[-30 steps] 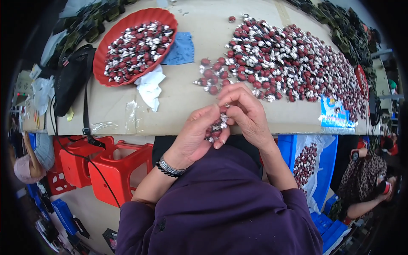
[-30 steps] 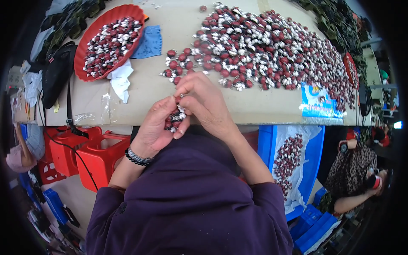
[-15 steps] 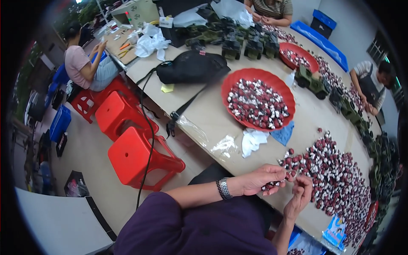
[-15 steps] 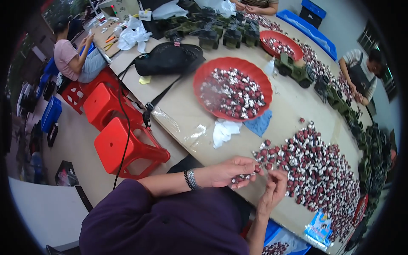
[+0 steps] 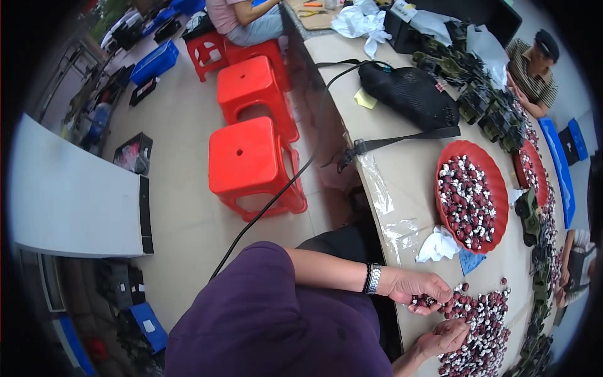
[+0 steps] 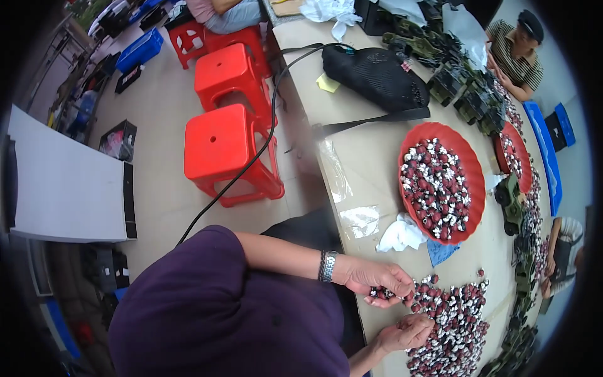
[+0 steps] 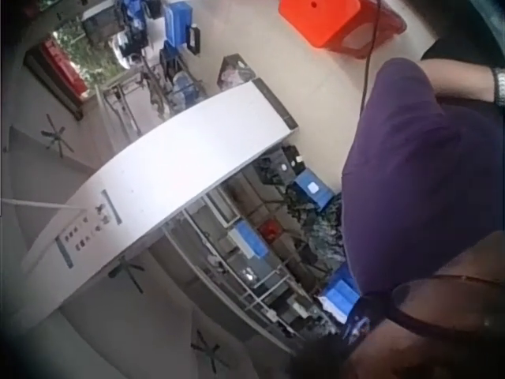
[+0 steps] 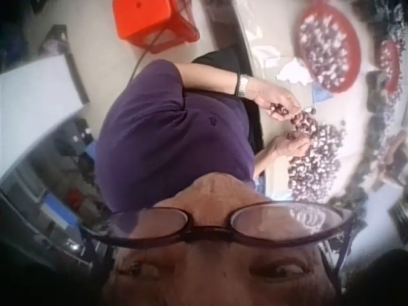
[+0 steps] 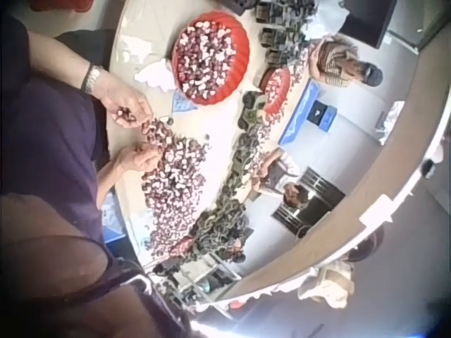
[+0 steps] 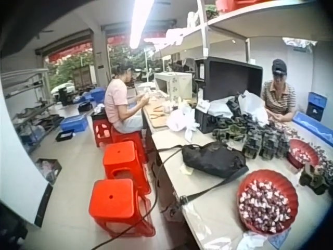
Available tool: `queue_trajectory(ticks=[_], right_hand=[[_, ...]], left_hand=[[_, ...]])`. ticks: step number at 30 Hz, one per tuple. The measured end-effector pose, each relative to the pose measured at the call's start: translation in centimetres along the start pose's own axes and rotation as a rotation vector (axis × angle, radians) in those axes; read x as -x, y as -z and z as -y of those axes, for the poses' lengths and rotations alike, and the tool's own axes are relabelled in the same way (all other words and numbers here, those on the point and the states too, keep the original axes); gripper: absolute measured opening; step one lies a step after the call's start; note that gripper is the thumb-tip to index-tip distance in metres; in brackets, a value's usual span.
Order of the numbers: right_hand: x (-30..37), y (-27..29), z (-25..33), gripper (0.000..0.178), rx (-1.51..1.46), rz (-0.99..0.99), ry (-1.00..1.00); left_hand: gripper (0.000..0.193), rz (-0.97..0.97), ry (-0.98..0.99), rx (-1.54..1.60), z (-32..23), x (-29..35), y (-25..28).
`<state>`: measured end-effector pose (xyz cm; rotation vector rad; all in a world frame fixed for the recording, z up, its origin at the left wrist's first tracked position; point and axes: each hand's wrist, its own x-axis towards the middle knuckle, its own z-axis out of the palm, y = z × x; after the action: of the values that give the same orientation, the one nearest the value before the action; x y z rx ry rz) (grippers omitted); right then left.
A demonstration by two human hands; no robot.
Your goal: The person gathers figurine pieces across the workbench by hand, then assembles the figurines by fitting the components together by hand.
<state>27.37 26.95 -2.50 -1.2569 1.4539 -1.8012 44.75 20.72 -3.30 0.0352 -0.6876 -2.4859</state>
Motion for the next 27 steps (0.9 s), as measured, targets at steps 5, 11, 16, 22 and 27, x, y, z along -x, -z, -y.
queue_trajectory(ticks=[5, 11, 16, 22, 27], right_hand=[[0.2, 0.4, -1.1, 0.037, 0.008, 0.045, -0.022], [1.2, 0.5, -0.3, 0.031, 0.028, 0.02, -0.075], [1.3, 0.0, -0.6, 0.028, 0.148, 0.068, 0.016], [0.5, -0.7, 0.9, 0.022, 0.354, 0.087, 0.137], [0.5, 0.2, 0.6, 0.017, 0.216, -0.007, 0.171]], left_hand=[[0.043, 0.019, -0.032, 0.019, 0.2, 0.0, 0.0], [0.032, 0.067, 0.022, 0.083, 0.7, -0.1, 0.0], [0.024, -0.025, 0.064, 0.091, -0.2, 0.8, -0.8], [0.025, -0.029, 0.142, -0.025, -1.3, 0.9, -0.4], [0.029, 0.021, 0.129, -0.046, -0.9, 0.3, 0.2]])
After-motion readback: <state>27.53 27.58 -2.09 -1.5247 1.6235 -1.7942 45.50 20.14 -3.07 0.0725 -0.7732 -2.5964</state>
